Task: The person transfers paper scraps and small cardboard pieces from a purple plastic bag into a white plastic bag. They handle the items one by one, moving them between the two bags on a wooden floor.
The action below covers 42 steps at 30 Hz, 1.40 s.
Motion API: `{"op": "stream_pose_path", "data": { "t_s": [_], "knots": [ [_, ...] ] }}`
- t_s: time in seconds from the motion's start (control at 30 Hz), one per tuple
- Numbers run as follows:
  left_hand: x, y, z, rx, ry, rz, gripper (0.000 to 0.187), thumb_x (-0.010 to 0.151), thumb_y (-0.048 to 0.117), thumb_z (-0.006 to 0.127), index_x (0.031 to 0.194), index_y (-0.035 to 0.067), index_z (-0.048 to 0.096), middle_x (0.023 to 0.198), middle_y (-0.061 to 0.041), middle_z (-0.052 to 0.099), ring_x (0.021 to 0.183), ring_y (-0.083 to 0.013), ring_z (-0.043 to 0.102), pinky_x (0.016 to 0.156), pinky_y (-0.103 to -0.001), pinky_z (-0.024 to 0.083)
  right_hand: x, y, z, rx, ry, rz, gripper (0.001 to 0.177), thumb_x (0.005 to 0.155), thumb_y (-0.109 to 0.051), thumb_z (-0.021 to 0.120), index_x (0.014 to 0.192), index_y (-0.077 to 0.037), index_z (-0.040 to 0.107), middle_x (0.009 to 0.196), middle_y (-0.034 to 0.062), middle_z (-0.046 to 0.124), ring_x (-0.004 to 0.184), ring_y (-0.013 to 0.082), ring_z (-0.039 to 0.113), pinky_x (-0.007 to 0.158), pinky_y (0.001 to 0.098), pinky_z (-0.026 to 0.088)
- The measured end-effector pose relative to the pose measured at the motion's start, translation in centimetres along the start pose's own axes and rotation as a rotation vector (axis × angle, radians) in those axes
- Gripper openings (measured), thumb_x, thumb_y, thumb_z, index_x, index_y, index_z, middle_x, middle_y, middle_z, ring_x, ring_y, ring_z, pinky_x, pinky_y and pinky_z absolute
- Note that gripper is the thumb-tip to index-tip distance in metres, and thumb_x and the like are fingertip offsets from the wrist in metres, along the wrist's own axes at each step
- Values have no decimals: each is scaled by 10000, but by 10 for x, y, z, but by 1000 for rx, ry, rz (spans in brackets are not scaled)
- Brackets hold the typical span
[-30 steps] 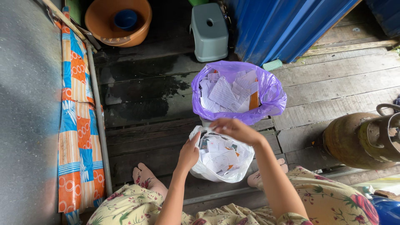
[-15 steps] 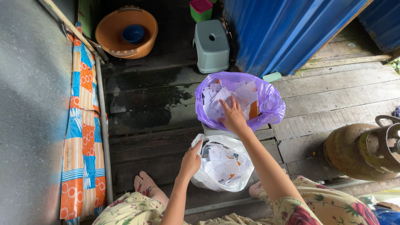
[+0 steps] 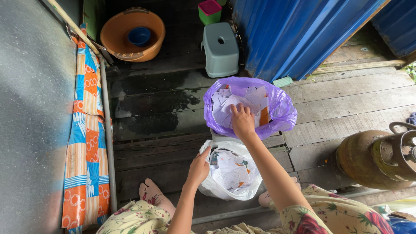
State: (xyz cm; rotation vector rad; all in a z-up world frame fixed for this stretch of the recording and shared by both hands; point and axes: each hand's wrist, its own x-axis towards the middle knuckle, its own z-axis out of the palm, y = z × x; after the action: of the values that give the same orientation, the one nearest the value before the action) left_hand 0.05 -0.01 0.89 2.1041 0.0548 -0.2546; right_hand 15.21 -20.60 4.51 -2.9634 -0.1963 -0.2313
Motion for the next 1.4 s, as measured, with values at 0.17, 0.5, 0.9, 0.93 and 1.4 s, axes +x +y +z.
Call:
{"op": "stream_pose_path", "data": {
  "t_s": [0.17,0.5,0.9,0.93,1.4],
  "knots": [
    [-1,-1,1,19,-4,4,657,862,-43,449,1476,180,522,1445,-221,554,1319,-401,546,1081,-448,460,7,28,-3,385,123,-186,377,1037,-117,504,1391,-138,633,1355,137,663,1188,354,618,1001,445,478],
    [3,-1,4,20,-38,-47,662,875,-30,444,1493,197,506,1462,-228,529,1341,-405,521,1094,-451,446,-28,58,-48,1624,-183,441,368,1077,-176,492,1413,-71,598,1242,66,650,1031,162,631,865,335,520],
    [3,-1,3,37,-36,-13,682,848,-42,451,1490,181,514,1431,-223,566,1315,-389,554,1067,-436,469,-97,37,-70,1140,-898,186,384,1002,-229,565,1341,-85,673,1075,106,793,866,196,754,774,357,647],
    [3,-1,3,25,-28,-2,674,849,-41,450,1484,176,518,1440,-217,563,1314,-389,554,1067,-436,468,-101,35,-59,1083,-937,191,376,1002,-211,566,1343,-95,678,1071,92,786,849,181,737,743,353,637],
    [3,-3,5,-4,-1,25,661,843,-32,447,1468,167,534,1410,-247,577,1286,-415,566,1063,-446,465,-173,16,118,223,-514,60,602,889,26,484,1408,-256,600,1598,201,415,989,418,730,848,468,611]
  ]
}}
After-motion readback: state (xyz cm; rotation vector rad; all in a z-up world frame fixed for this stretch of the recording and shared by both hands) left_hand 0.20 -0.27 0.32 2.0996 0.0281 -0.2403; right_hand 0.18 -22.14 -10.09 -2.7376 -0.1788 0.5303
